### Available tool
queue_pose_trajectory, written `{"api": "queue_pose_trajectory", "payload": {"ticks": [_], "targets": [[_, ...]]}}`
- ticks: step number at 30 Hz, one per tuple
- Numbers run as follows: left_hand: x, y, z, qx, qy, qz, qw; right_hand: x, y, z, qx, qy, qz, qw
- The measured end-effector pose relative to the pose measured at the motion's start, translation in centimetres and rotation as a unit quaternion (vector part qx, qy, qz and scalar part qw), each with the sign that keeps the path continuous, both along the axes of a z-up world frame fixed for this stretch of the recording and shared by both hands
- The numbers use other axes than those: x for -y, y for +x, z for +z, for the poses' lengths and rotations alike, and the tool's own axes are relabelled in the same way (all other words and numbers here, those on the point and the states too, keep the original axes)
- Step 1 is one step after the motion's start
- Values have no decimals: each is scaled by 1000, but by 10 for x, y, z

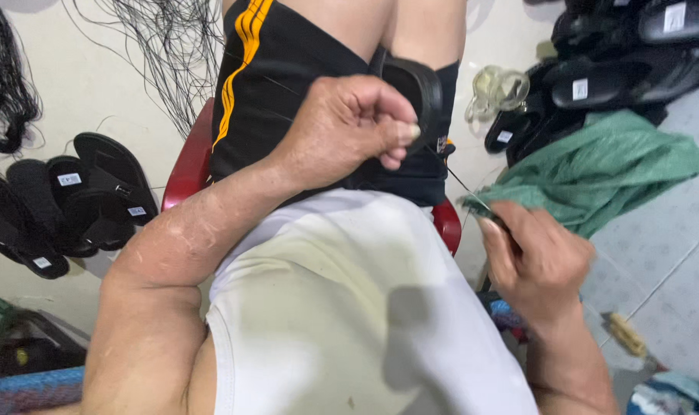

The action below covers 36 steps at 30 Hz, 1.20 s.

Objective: The person sews a black shoe using a needle and thread. They repeatedly push the needle through the shoe material and pull the thread to create stitches while holding the shoe steady with their other hand.

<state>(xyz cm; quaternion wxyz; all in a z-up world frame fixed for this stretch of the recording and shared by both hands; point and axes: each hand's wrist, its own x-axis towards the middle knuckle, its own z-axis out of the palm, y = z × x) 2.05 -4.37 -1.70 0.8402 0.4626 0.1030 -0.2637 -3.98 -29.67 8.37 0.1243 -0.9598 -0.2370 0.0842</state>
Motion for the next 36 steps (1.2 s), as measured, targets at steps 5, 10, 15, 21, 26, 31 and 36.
{"api": "queue_pose_trajectory", "payload": {"ticks": [5, 10, 15, 21, 26, 31, 36], "targets": [[-10, -14, -3, -13, 13, 98, 995, -9, -4, -48, -7, 72, -17, 997], [-26, -15, 8, 257, 254, -28, 932, -52, 1, -64, 58, 234, -130, 962], [-7, -10, 1, 287, 188, 7, 939, -77, 19, -78, -128, 560, -181, 798], [-9, -10, -8, 292, 199, 39, 935, -37, 15, -66, -263, 709, -207, 621], [-23, -8, 0, 316, 252, -54, 913, -13, 35, -73, -274, 639, -170, 698], [-30, -18, 9, 200, 109, -27, 973, -32, 53, -69, -347, 665, -144, 645], [-33, -20, 24, 193, 66, -34, 978, -79, 67, -41, -281, 509, -67, 811]]}}
